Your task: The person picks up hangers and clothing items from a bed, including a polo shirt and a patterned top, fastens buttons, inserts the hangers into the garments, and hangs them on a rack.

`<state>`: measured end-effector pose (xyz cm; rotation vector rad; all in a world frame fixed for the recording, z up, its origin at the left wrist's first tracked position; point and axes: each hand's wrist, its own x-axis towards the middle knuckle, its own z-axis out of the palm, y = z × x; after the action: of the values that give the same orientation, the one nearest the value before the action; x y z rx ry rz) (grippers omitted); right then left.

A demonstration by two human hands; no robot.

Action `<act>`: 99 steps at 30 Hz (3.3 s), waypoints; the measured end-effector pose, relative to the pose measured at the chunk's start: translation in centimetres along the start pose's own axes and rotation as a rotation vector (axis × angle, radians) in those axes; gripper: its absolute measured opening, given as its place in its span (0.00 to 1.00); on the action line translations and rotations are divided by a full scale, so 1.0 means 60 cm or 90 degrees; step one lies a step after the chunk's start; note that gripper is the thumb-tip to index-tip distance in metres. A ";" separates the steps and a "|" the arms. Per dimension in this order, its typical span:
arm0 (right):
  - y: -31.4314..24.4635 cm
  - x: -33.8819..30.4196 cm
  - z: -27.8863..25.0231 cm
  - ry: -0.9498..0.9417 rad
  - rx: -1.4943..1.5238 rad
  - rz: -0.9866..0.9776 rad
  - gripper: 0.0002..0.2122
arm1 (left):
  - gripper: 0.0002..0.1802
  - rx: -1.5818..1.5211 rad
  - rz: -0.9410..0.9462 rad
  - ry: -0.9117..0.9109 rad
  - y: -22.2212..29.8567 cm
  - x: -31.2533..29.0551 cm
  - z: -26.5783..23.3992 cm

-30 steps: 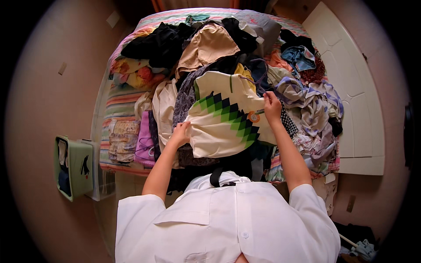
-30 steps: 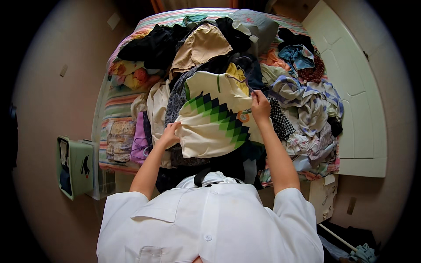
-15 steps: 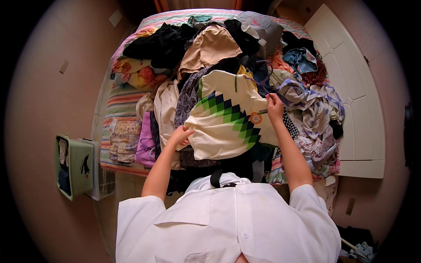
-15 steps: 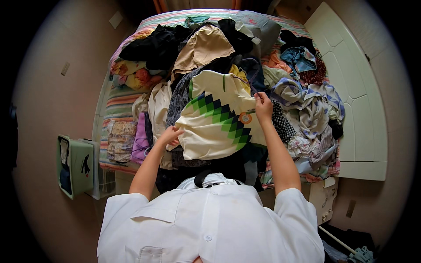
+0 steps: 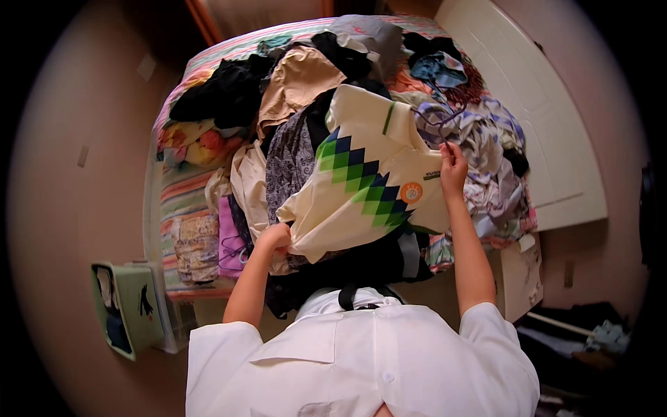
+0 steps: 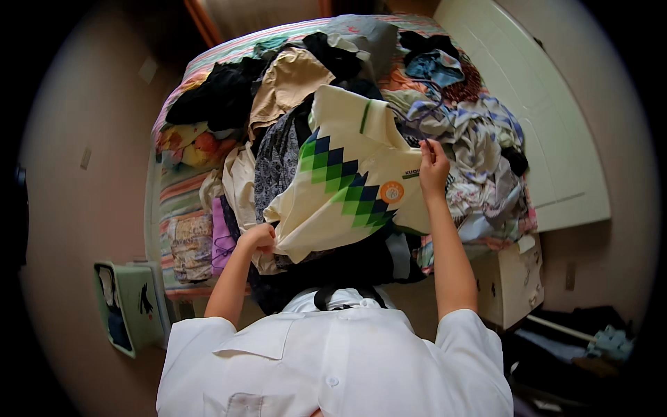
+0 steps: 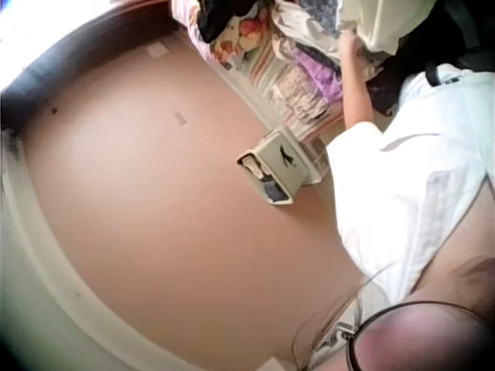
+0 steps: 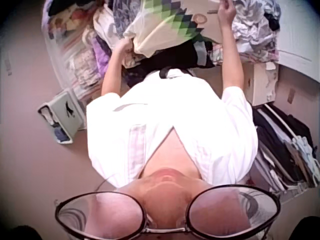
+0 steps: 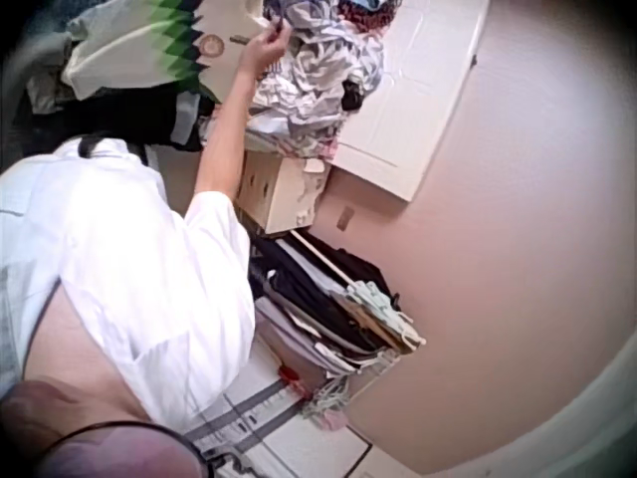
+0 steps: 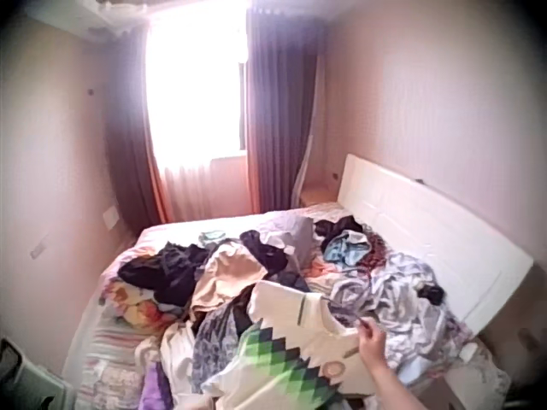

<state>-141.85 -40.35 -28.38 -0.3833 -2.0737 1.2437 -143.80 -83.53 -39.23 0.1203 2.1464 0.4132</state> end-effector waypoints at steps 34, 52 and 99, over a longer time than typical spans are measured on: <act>0.089 -0.189 -0.164 0.171 -0.012 0.144 0.09 | 0.04 -0.503 0.442 0.062 0.110 -0.022 0.005; 0.251 -0.076 -0.018 -0.047 -0.171 0.165 0.07 | 0.20 -0.137 0.164 0.382 0.046 0.098 0.039; 0.189 -0.107 -0.007 0.152 -0.026 0.208 0.09 | 0.25 -0.316 0.093 0.097 0.009 0.068 0.193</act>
<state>-137.94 -37.97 -40.58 -0.8748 -1.8835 1.2701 -136.73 -79.15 -48.30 -0.0382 2.1225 1.0549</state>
